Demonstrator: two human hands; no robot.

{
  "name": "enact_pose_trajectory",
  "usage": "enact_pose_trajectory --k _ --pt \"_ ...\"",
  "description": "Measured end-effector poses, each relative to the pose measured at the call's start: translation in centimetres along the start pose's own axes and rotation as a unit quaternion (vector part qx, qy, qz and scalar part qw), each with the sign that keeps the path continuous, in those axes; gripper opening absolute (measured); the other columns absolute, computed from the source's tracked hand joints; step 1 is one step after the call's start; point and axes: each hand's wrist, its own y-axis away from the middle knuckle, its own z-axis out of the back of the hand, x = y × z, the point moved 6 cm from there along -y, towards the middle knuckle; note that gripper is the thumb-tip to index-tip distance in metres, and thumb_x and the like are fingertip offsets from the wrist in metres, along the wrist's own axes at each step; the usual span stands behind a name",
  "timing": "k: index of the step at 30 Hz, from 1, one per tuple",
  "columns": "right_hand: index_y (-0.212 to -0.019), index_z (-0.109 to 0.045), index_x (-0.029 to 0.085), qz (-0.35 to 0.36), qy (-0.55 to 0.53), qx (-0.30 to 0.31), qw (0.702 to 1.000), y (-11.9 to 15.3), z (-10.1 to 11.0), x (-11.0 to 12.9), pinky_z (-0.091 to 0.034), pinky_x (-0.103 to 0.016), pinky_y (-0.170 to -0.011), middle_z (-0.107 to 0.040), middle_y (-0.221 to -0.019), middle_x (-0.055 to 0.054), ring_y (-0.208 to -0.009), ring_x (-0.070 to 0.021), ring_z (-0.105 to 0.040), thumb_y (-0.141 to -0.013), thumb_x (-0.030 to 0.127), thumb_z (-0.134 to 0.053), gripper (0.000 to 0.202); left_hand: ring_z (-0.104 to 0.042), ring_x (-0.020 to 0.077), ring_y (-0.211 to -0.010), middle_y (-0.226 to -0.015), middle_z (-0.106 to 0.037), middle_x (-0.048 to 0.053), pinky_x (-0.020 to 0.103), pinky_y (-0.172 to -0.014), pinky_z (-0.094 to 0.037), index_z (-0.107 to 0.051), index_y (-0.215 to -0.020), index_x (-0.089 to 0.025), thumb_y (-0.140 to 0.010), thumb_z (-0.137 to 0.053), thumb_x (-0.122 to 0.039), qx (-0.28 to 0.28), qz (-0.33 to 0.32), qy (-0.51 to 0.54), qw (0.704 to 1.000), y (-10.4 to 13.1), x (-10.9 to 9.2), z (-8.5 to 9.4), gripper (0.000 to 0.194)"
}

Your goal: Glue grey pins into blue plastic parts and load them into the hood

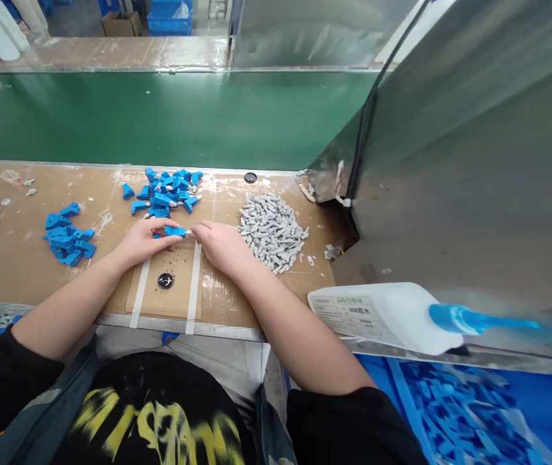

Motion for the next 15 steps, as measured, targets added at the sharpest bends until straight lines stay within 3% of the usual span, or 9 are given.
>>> enact_pose_trajectory --k 3,8,15 --pt "-0.107 -0.075 0.013 0.014 -0.014 0.002 1.000 -0.18 -0.13 0.24 -0.036 -0.031 -0.071 -0.070 -0.091 -0.010 -0.079 -0.0193 -0.061 -0.111 0.028 -0.045 0.033 -0.075 0.0188 -0.077 -0.105 -0.077 0.004 0.032 -0.080 -0.060 -0.075 -0.111 -0.021 -0.088 -0.080 -0.055 0.003 -0.007 -0.003 1.000 -0.04 0.18 0.09 0.040" --pt "-0.113 -0.073 0.014 0.027 -0.036 -0.011 0.999 -0.27 -0.10 0.39 -0.034 -0.031 -0.072 -0.070 -0.094 -0.010 -0.079 -0.0189 -0.058 -0.109 0.021 -0.046 0.028 -0.074 0.0195 -0.077 -0.098 -0.077 0.003 0.032 -0.080 -0.060 -0.075 -0.112 -0.021 -0.089 -0.079 -0.058 0.009 -0.017 -0.008 1.000 -0.14 0.36 0.06 0.044" --pt "-0.113 -0.073 0.013 0.015 -0.027 -0.006 0.999 -0.52 -0.56 0.60 -0.034 -0.031 -0.071 -0.070 -0.095 -0.010 -0.080 -0.0188 -0.058 -0.108 0.018 -0.047 0.027 -0.074 0.0208 -0.077 -0.104 -0.078 0.005 0.035 -0.083 -0.061 -0.075 -0.113 -0.021 -0.087 -0.077 -0.064 -0.009 -0.018 -0.041 0.999 -0.34 0.40 0.18 0.050"
